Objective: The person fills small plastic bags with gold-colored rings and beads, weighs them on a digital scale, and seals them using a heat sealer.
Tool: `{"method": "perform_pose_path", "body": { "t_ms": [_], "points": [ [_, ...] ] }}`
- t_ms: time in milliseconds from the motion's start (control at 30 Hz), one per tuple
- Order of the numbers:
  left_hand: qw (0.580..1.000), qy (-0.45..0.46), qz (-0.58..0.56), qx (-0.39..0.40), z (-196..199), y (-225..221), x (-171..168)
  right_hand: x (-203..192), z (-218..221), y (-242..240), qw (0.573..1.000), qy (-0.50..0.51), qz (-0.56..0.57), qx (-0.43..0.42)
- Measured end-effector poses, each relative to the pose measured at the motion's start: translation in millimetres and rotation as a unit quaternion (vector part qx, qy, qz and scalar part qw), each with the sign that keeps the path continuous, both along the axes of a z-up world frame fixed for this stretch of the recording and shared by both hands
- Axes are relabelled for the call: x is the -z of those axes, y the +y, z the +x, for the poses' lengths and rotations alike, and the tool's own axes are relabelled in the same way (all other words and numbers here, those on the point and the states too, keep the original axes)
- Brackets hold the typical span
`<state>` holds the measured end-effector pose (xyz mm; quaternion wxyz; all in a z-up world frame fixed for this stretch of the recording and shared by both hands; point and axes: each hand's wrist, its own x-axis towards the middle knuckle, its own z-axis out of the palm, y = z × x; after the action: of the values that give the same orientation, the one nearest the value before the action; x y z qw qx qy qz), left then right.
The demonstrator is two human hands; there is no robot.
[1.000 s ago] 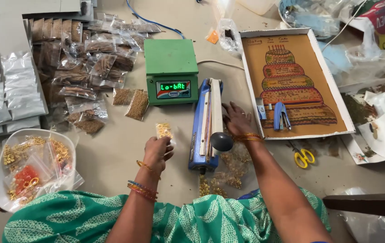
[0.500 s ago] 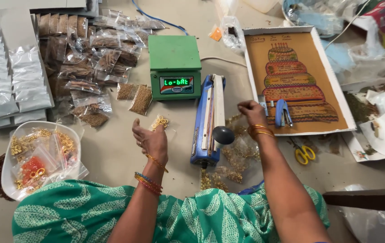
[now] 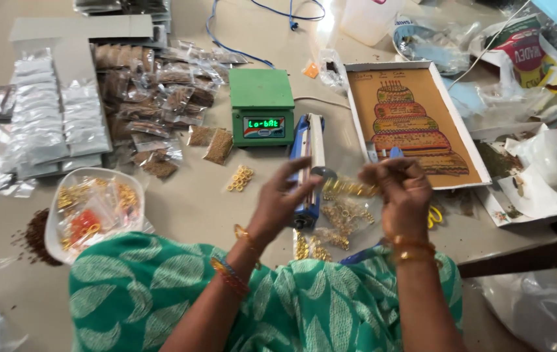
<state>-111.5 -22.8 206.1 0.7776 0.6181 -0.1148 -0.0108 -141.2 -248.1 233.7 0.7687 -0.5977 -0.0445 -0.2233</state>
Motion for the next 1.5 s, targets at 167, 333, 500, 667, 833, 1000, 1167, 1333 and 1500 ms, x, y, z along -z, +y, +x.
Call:
{"method": "perform_pose_path", "body": {
  "t_ms": [167,333,500,667,833,1000,1167,1333,1500],
  "points": [
    [0.991,0.056,-0.028,0.119,-24,3,-6,-7,-34,34,0.998,0.035,-0.001,-0.06],
    [0.977,0.143,-0.052,0.147,-24,20,2,-9,-46,35,0.992,0.067,-0.087,-0.058],
    [0.96,0.089,0.03,0.265,-1,28,43,-7,-40,49,0.858,0.119,-0.5,-0.012],
    [0.896,0.184,0.161,0.371,21,36,50,51,-12,30,0.852,0.268,-0.438,-0.101],
    [0.879,0.295,0.135,0.35,57,17,89,104,43,19,0.845,0.372,-0.382,-0.036],
    [0.95,0.289,0.031,0.114,94,-4,140,189,109,-11,0.923,0.165,-0.334,0.097],
    [0.959,0.262,-0.011,0.109,101,-15,141,209,140,0,0.952,0.139,-0.261,0.084],
    [0.966,0.234,0.0,0.114,105,-27,139,183,135,13,0.964,0.265,0.009,0.028],
    [0.973,0.21,-0.01,0.096,105,-30,137,181,138,-7,0.911,0.26,-0.304,0.097]
  ]
}}
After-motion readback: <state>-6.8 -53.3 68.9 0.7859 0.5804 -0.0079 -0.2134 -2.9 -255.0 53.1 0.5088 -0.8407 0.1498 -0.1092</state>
